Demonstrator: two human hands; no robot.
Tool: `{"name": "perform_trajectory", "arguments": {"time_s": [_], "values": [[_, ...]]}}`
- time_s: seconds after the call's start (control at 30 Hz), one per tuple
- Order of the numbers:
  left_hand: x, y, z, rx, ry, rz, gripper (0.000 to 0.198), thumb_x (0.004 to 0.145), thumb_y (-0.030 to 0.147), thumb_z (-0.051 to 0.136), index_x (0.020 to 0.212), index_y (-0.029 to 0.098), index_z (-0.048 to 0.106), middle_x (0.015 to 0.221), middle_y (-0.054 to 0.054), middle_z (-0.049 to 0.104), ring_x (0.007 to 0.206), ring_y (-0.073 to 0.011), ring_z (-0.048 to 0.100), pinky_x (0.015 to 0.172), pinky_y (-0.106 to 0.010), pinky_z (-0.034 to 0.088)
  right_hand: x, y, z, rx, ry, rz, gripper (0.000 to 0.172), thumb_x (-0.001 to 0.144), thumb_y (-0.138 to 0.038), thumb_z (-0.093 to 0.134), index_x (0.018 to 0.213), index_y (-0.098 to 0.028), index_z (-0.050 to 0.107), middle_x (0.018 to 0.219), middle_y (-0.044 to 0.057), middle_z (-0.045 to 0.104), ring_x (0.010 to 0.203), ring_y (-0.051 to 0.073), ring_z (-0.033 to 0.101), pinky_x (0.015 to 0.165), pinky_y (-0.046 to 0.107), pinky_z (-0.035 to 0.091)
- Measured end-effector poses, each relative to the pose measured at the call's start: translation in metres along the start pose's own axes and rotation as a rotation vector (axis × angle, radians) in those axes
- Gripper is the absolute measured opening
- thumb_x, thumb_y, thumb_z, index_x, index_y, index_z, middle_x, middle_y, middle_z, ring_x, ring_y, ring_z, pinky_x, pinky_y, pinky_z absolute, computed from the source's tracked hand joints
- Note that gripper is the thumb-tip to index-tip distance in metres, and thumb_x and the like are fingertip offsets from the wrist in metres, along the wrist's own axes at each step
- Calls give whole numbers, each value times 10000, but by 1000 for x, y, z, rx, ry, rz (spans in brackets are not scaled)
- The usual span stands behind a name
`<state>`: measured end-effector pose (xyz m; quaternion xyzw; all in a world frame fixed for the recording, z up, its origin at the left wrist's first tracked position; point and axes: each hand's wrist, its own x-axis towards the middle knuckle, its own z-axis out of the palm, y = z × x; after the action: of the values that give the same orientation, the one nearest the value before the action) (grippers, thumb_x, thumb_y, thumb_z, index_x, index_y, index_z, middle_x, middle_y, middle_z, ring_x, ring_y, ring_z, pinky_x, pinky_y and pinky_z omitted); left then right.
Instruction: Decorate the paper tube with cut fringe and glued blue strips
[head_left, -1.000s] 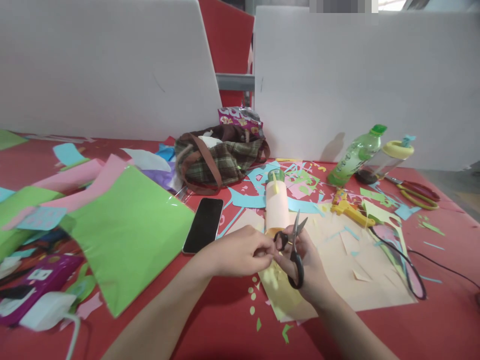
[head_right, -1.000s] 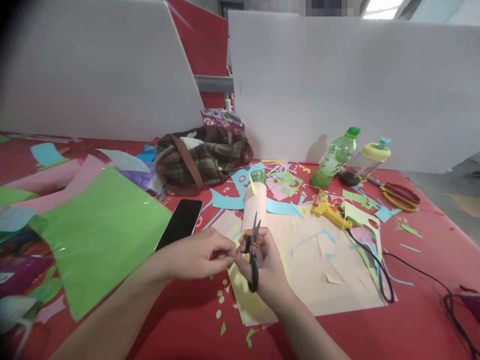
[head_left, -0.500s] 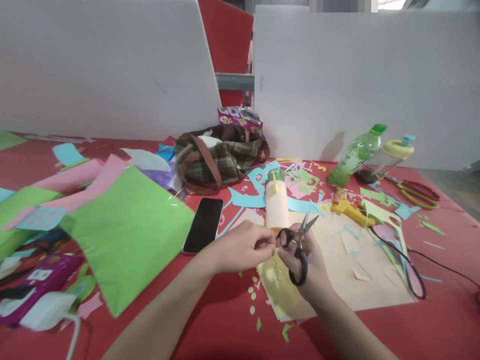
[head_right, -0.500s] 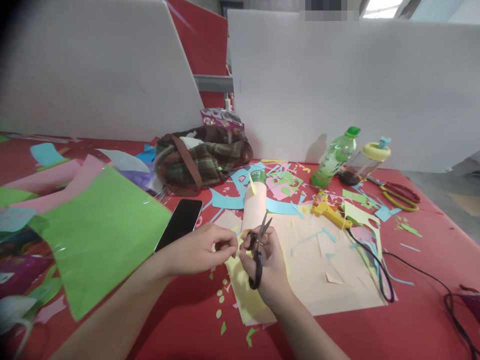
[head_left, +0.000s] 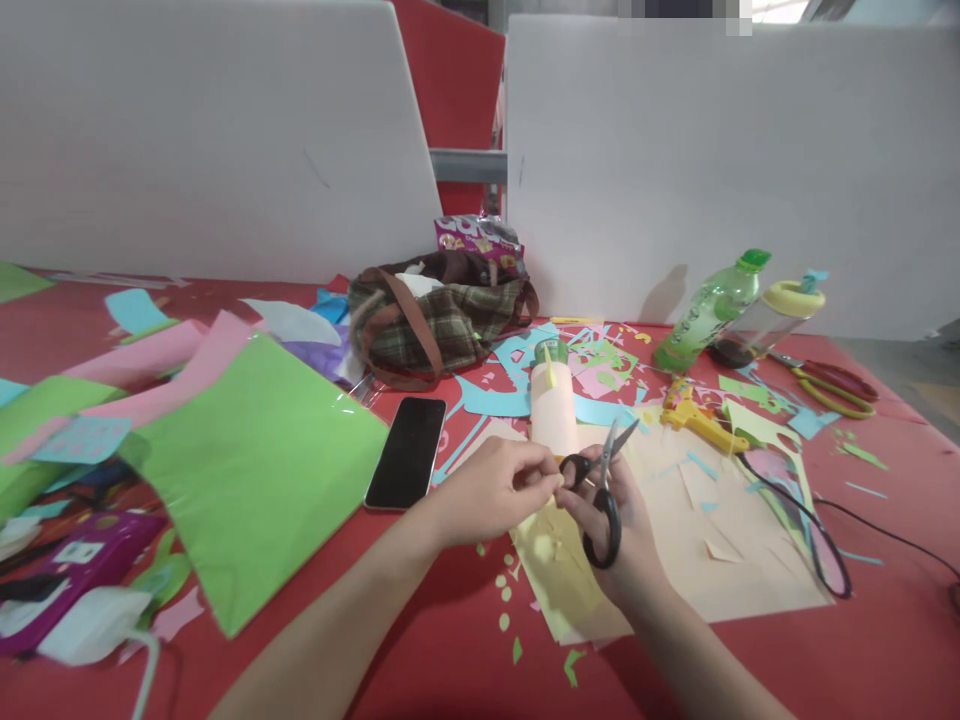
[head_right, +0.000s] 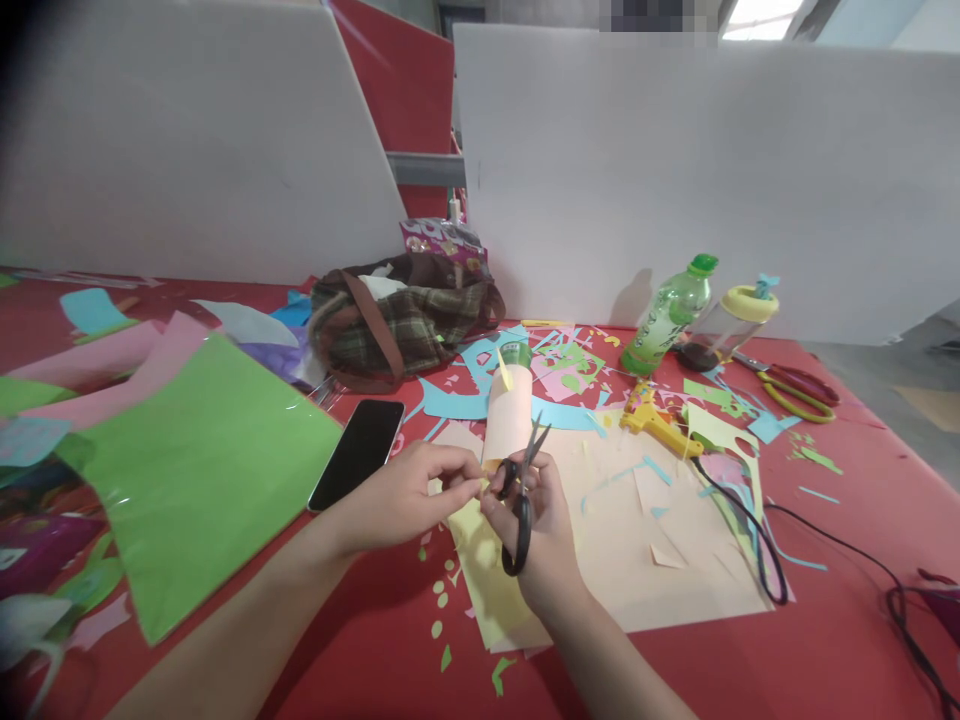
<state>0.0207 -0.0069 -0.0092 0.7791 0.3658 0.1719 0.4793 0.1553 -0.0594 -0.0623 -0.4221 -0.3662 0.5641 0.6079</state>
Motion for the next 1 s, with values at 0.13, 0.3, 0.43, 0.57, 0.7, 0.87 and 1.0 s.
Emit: {"name": "perform_trajectory", "arguments": {"time_s": [0.13,0.3,0.43,0.57,0.7,0.87,1.0], "values": [[0,2,-2,-109,122,-13,183,762,216,386,630,137,485,602,19,472,551,-73,417,514,-184,338,-3,-1,3,-32,-146,40,277,677,-283,604,879,-237,420,745,-14,471,646,109,460,601,253,373],[0,3,0,-203,193,-17,148,756,173,385,659,136,491,612,24,502,544,-67,476,530,-178,375,-6,3,2,-74,-226,105,284,678,-287,603,862,-243,391,724,-23,473,618,110,468,562,249,370],[0,4,2,-147,211,-25,153,753,187,393,634,142,478,597,24,506,560,-77,476,544,-186,378,-7,5,2,-106,-222,128,268,679,-277,602,833,-237,387,692,-33,468,587,104,460,548,248,373],[-1,5,3,-96,214,-23,170,759,200,385,611,149,452,579,34,494,550,-73,455,533,-180,360,-7,3,3,-134,-221,120,244,686,-265,592,820,-231,390,671,-39,457,571,98,450,545,252,376],[-2,7,3,-40,236,-15,185,759,206,383,588,152,426,564,37,466,548,-76,431,526,-183,347,-7,5,2,-175,-216,116,234,693,-253,579,830,-231,391,658,-40,452,566,101,444,543,259,376],[-2,8,3,22,250,-21,189,758,212,384,579,155,409,540,43,434,537,-78,397,515,-187,322,-6,7,0,-223,-209,100,235,683,-243,583,825,-229,396,646,-45,444,561,102,441,544,260,380],[-2,9,4,68,269,-22,188,754,203,381,572,157,393,527,50,385,516,-72,357,508,-188,303,-6,4,0,-270,-203,106,221,693,-237,572,824,-227,394,650,-43,445,567,102,440,548,260,379]]}}
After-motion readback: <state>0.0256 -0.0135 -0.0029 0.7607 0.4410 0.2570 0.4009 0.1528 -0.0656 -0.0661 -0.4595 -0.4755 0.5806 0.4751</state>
